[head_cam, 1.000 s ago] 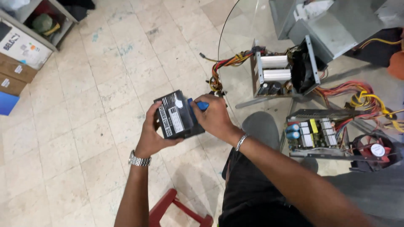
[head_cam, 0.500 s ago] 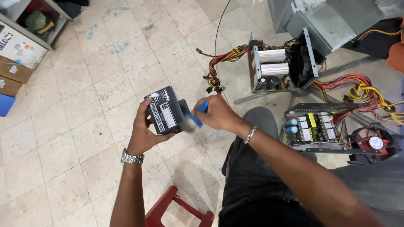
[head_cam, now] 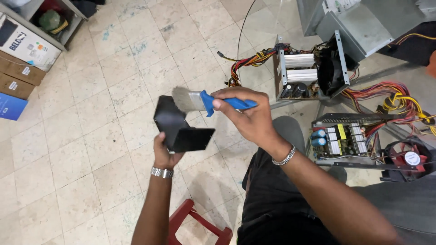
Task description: The person uses a brush to clean dust from a computer power supply unit and its attached cables. They rotate the unit to access different sides and brush the internal components and fan area.
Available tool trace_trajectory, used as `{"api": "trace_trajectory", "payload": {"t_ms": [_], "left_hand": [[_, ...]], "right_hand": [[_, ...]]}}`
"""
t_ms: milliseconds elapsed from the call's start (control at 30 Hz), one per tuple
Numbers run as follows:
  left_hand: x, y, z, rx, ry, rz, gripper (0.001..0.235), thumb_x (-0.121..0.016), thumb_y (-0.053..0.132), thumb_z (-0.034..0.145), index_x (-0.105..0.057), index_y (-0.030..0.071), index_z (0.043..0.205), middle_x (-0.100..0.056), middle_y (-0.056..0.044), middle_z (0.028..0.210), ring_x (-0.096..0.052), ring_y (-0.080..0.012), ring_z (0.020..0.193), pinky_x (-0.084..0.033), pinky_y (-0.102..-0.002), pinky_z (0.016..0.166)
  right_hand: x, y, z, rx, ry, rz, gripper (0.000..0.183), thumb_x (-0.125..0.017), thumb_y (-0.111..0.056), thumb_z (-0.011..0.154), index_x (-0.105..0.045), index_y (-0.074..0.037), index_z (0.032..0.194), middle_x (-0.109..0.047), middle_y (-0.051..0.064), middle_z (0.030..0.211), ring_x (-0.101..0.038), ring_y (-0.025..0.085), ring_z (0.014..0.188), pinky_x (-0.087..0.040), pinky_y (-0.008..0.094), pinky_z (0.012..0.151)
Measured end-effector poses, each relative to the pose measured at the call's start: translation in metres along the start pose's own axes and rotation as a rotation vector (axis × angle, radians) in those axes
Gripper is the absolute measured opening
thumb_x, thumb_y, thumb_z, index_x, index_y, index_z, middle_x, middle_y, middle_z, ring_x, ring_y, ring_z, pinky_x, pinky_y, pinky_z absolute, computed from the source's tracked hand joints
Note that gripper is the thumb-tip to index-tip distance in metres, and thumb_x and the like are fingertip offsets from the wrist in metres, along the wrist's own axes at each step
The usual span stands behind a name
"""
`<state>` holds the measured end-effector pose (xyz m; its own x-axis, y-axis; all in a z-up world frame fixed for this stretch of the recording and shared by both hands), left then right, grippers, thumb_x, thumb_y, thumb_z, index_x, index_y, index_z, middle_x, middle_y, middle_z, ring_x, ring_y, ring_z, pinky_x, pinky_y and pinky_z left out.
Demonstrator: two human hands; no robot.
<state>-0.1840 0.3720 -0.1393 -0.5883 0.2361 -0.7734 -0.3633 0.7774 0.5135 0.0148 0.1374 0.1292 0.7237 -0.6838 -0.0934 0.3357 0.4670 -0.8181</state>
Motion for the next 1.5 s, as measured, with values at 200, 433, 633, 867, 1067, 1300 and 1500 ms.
{"api": "trace_trajectory", "payload": {"t_ms": [200, 433, 633, 867, 1067, 1300, 1500], "left_hand": [[-0.11, -0.027, -0.083, 0.131, -0.069, -0.055, 0.078, -0.056, 0.066, 0.081, -0.065, 0.01, 0.135, -0.068, -0.026, 0.128, -0.071, -0.0425, 0.107, -0.058, -0.064, 0.093], [-0.058, -0.018, -0.076, 0.001, -0.141, 0.036, 0.077, -0.054, 0.056, 0.084, -0.058, 0.004, 0.141, -0.064, -0.027, 0.134, -0.068, -0.0432, 0.112, -0.058, -0.059, 0.096], [-0.095, -0.003, -0.098, -0.055, -0.247, -0.023, 0.078, -0.061, 0.053, 0.079, -0.055, 0.003, 0.138, -0.067, -0.028, 0.126, -0.072, -0.0411, 0.102, -0.063, -0.057, 0.087], [-0.105, 0.002, -0.098, -0.102, -0.377, 0.023, 0.087, -0.06, 0.043, 0.074, -0.043, 0.004, 0.149, -0.061, -0.023, 0.133, -0.066, -0.0422, 0.11, -0.058, -0.059, 0.092], [-0.084, 0.011, -0.062, 0.038, -0.612, 0.124, 0.088, -0.07, 0.027, 0.061, -0.045, -0.003, 0.14, -0.055, -0.026, 0.123, -0.065, -0.0488, 0.107, -0.06, -0.059, 0.09], [-0.146, 0.019, -0.102, -0.014, -0.636, 0.172, 0.094, -0.077, 0.014, 0.066, -0.044, 0.005, 0.153, -0.066, -0.021, 0.132, -0.067, -0.0394, 0.116, -0.055, -0.055, 0.098], [-0.11, 0.039, -0.041, -0.106, -0.996, 0.358, 0.136, -0.088, 0.017, 0.063, 0.0, 0.023, 0.166, -0.042, -0.028, 0.136, -0.062, -0.0479, 0.118, -0.053, -0.058, 0.102]], "right_hand": [[-0.016, 0.041, -0.015, 0.152, -0.143, -0.23, 0.012, -0.075, 0.007, 0.089, -0.077, -0.003, 0.095, -0.078, 0.014, 0.092, -0.077, 0.035, 0.085, -0.062, 0.04, 0.073], [-0.024, 0.021, -0.022, 0.08, -0.202, -0.05, 0.013, -0.078, 0.003, 0.09, -0.078, -0.003, 0.102, -0.079, 0.016, 0.098, -0.078, 0.032, 0.091, -0.062, 0.041, 0.076], [-0.022, 0.029, -0.023, -0.089, -0.149, -0.174, 0.009, -0.079, 0.001, 0.087, -0.079, -0.004, 0.095, -0.078, 0.016, 0.081, -0.067, 0.012, 0.069, -0.051, 0.024, 0.056], [-0.016, 0.035, -0.023, 0.147, -0.259, -0.485, 0.012, -0.075, 0.005, 0.086, -0.076, -0.004, 0.094, -0.072, 0.014, 0.078, -0.072, 0.029, 0.066, -0.057, 0.034, 0.059], [-0.014, 0.03, -0.032, 0.196, -0.316, -0.444, 0.013, -0.074, 0.004, 0.088, -0.075, -0.006, 0.097, -0.072, 0.011, 0.083, -0.073, 0.029, 0.074, -0.061, 0.036, 0.066], [-0.021, -0.011, -0.027, 0.108, -0.385, -0.168, 0.015, -0.071, 0.001, 0.094, -0.076, -0.006, 0.105, -0.076, 0.016, 0.099, -0.075, 0.035, 0.082, -0.061, 0.04, 0.07], [-0.012, -0.006, -0.022, -0.048, -0.538, -0.005, 0.017, -0.071, 0.003, 0.094, -0.076, -0.008, 0.106, -0.077, 0.021, 0.096, -0.073, 0.034, 0.072, -0.054, 0.042, 0.057]]}}
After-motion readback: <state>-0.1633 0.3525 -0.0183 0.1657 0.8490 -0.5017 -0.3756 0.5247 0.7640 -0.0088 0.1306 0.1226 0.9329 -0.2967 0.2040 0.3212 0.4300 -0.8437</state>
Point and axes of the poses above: each hand's wrist, its own z-axis towards the middle knuckle, its own x-axis out of the back of the hand, y = z × x, the point moved 1 cm from there along z, towards the middle knuckle
